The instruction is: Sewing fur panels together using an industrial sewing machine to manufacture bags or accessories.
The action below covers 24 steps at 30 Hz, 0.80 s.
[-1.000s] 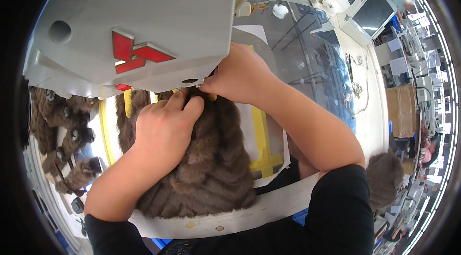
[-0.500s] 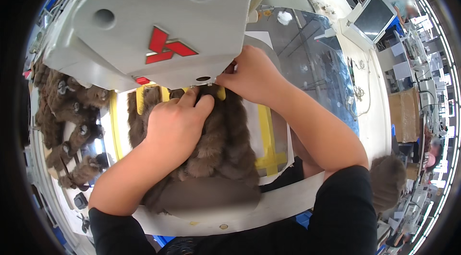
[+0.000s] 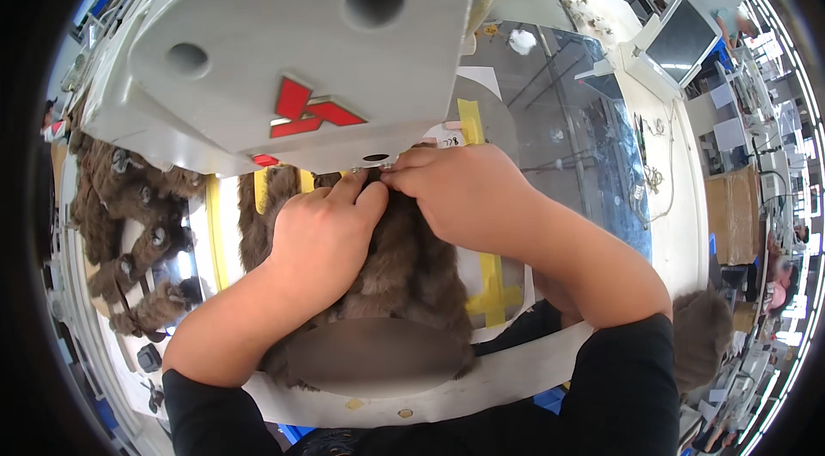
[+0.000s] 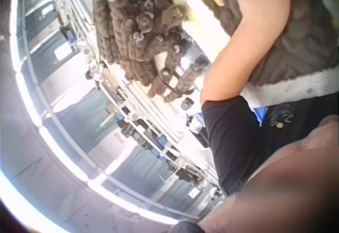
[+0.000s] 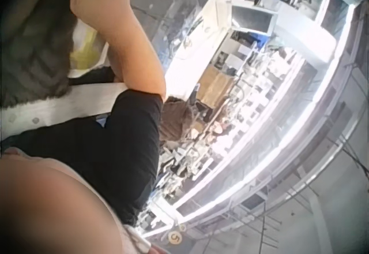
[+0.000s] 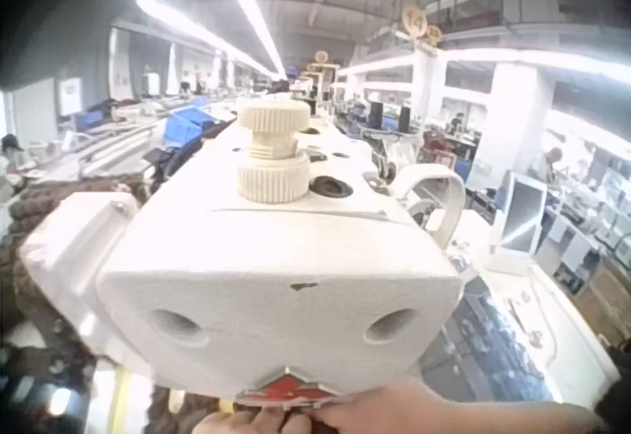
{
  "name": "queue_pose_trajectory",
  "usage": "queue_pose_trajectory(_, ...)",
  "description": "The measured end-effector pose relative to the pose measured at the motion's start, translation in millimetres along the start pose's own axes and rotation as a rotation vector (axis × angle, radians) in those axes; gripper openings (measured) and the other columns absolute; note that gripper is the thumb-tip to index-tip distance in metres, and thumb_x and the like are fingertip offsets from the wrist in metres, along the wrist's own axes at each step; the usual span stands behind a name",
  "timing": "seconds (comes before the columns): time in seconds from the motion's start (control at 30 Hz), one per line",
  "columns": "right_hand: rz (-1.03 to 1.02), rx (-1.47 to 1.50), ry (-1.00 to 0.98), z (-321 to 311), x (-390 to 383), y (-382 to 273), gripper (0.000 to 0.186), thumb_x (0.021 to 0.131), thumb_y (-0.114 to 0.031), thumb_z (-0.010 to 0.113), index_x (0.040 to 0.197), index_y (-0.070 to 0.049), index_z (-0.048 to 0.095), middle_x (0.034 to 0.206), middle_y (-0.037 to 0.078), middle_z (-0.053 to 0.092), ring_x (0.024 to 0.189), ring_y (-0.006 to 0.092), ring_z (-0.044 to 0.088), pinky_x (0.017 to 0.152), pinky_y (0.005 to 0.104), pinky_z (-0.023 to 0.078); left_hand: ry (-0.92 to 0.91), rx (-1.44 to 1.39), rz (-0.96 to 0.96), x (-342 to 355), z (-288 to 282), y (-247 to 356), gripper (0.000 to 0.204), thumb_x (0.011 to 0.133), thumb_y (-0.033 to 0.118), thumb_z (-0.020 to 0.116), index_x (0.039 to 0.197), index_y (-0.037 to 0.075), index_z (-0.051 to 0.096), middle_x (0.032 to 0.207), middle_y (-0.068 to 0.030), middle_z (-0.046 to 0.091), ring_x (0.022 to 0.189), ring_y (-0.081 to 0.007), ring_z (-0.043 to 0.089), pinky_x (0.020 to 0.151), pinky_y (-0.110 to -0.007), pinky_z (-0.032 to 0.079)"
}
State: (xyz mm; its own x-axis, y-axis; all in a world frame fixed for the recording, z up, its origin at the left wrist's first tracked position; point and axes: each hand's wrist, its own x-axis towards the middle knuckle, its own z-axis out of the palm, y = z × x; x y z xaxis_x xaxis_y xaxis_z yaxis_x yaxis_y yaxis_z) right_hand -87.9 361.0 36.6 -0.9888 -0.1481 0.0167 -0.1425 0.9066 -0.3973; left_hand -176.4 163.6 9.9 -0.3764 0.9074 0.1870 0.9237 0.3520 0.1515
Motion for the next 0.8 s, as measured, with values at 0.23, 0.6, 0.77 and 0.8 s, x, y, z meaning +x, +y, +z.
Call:
queue_pose_trajectory(0.23, -0.041, -0.208, 0.054, 7, 3, -9, 0.012, 0.084, -0.008, 0.061, 0.093, -0.007, 0.068, 0.095, 0.005, 0.069, 0.083, 0.0250, 0.072, 0.063, 0.0399, 0.058, -0.005, 0.012, 0.037, -2, 3, -8, 0.022, 0.081, 0.006, 0.062, 0.102, 0.005, 0.066, 0.114, -0.0139, 0.072, 0.077, -0.0272, 0.072, 0.063, -0.037, 0.058)
queue_pose_trajectory(0.6, -0.105, -0.183, 0.069, 10, 4, -3, 0.007, 0.085, -0.009, 0.062, 0.088, -0.006, 0.068, 0.091, 0.007, 0.068, 0.081, 0.0278, 0.072, 0.062, 0.0417, 0.057, 0.168, 0.065, 0.158, 0, 3, -12, 0.015, 0.077, 0.009, 0.064, 0.092, 0.007, 0.064, 0.106, -0.0106, 0.071, 0.070, -0.0211, 0.069, 0.060, -0.033, 0.055)
queue_pose_trajectory(0.77, -0.072, -0.196, 0.035, 8, 5, -4, 0.009, 0.086, -0.010, 0.062, 0.089, -0.006, 0.069, 0.094, 0.007, 0.069, 0.081, 0.0266, 0.073, 0.064, 0.0409, 0.057, 0.186, 0.040, 0.168, 2, 5, -13, 0.014, 0.075, 0.009, 0.065, 0.089, 0.007, 0.064, 0.099, -0.0098, 0.070, 0.065, -0.0200, 0.067, 0.056, -0.032, 0.053)
queue_pose_trajectory(0.8, -0.083, -0.197, 0.043, 9, 4, -4, 0.009, 0.086, -0.010, 0.062, 0.089, -0.006, 0.069, 0.094, 0.007, 0.069, 0.081, 0.0266, 0.073, 0.064, 0.0409, 0.057, 0.202, 0.028, 0.169, 2, 5, -13, 0.014, 0.075, 0.009, 0.065, 0.089, 0.007, 0.064, 0.099, -0.0098, 0.070, 0.065, -0.0200, 0.067, 0.056, -0.032, 0.053)
